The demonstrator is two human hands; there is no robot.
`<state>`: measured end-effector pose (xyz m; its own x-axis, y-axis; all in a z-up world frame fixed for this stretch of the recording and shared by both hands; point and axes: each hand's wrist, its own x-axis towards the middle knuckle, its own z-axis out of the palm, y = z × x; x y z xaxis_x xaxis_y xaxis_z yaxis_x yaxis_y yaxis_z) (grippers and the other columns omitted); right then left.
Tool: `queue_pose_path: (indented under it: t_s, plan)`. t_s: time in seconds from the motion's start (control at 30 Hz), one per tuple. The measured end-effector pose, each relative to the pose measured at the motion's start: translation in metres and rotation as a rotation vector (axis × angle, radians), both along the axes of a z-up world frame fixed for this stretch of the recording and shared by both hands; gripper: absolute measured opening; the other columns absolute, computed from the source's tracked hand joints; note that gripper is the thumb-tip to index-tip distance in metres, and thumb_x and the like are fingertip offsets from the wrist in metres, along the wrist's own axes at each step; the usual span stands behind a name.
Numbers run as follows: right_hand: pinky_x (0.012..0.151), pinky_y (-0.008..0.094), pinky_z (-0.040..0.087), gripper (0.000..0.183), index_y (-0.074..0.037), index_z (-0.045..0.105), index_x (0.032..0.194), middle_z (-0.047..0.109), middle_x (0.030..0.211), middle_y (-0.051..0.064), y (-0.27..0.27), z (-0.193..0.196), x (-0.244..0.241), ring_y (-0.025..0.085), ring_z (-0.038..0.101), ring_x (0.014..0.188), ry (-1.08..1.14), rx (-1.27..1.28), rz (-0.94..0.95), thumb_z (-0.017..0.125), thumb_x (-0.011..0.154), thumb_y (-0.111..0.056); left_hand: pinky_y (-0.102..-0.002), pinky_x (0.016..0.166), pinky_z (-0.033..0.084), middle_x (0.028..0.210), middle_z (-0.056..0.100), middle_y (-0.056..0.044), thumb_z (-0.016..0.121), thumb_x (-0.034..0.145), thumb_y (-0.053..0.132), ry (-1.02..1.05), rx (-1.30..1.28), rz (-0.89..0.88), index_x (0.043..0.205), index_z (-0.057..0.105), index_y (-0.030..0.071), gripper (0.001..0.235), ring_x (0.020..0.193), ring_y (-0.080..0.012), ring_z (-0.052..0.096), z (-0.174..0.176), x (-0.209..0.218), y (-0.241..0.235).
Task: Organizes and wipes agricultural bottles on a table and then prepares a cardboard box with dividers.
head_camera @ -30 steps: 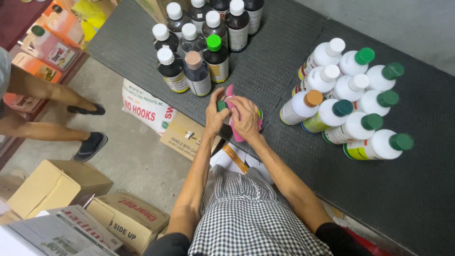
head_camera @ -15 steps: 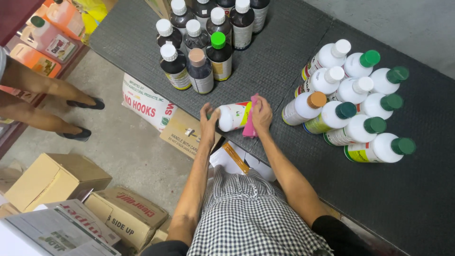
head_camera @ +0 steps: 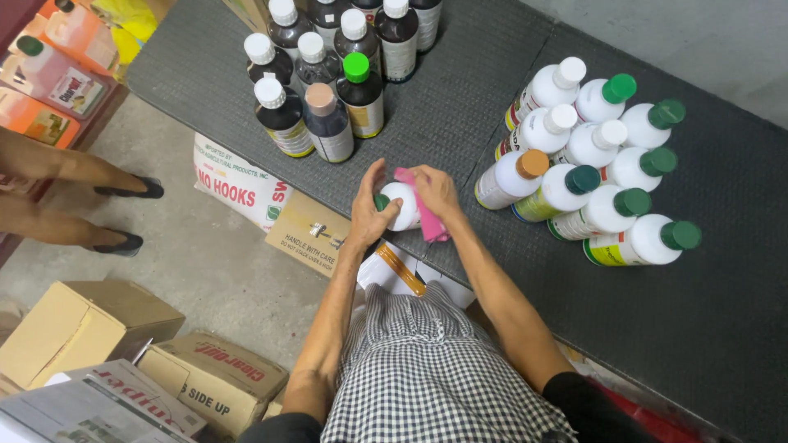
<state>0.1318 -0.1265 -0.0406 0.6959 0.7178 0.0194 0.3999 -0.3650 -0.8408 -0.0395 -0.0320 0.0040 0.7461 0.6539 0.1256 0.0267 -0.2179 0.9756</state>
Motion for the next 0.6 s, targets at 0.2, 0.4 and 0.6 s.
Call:
queue_pose_path:
  t_s: [0.2, 0.4, 0.6]
  plan:
    - [0.087, 0.044, 0.054, 0.028, -0.011, 0.075, 0.107, 0.075, 0.106, 0.016, -0.026, -0.075, 0.023, 0.036, 0.071, 0.101, -0.037, -0.020, -0.240, 0.057, 0.096, -0.029, -0.044, 0.107, 0.044, 0.141, 0.050, -0.027, 0.086, 0.080, 0.012, 0.015, 0.261, 0.293, 0.147, 0.043, 0.000, 0.081, 0.128, -0.0415, 0.052, -0.025, -0.005, -0.008]
    - [0.089, 0.041, 0.055, 0.023, -0.010, 0.073, 0.105, 0.076, 0.103, 0.016, -0.042, -0.090, -0.003, 0.034, 0.072, 0.098, -0.026, 0.204, -0.523, 0.057, 0.097, -0.024, -0.041, 0.082, 0.055, 0.106, 0.063, -0.010, 0.081, 0.073, 0.016, -0.019, -0.578, 0.433, 0.121, 0.061, 0.005, 0.053, 0.091, -0.0247, 0.063, -0.018, 0.003, -0.010]
    - [0.093, 0.040, 0.053, 0.029, -0.006, 0.070, 0.117, 0.074, 0.111, 0.016, -0.027, -0.024, -0.023, 0.031, 0.070, 0.105, -0.026, 0.339, -0.382, 0.054, 0.099, -0.021, -0.037, 0.108, 0.049, 0.133, 0.069, -0.016, 0.081, 0.073, 0.012, 0.029, -0.030, 0.116, 0.137, 0.057, 0.007, 0.068, 0.126, -0.0261, 0.066, 0.013, 0.024, -0.006]
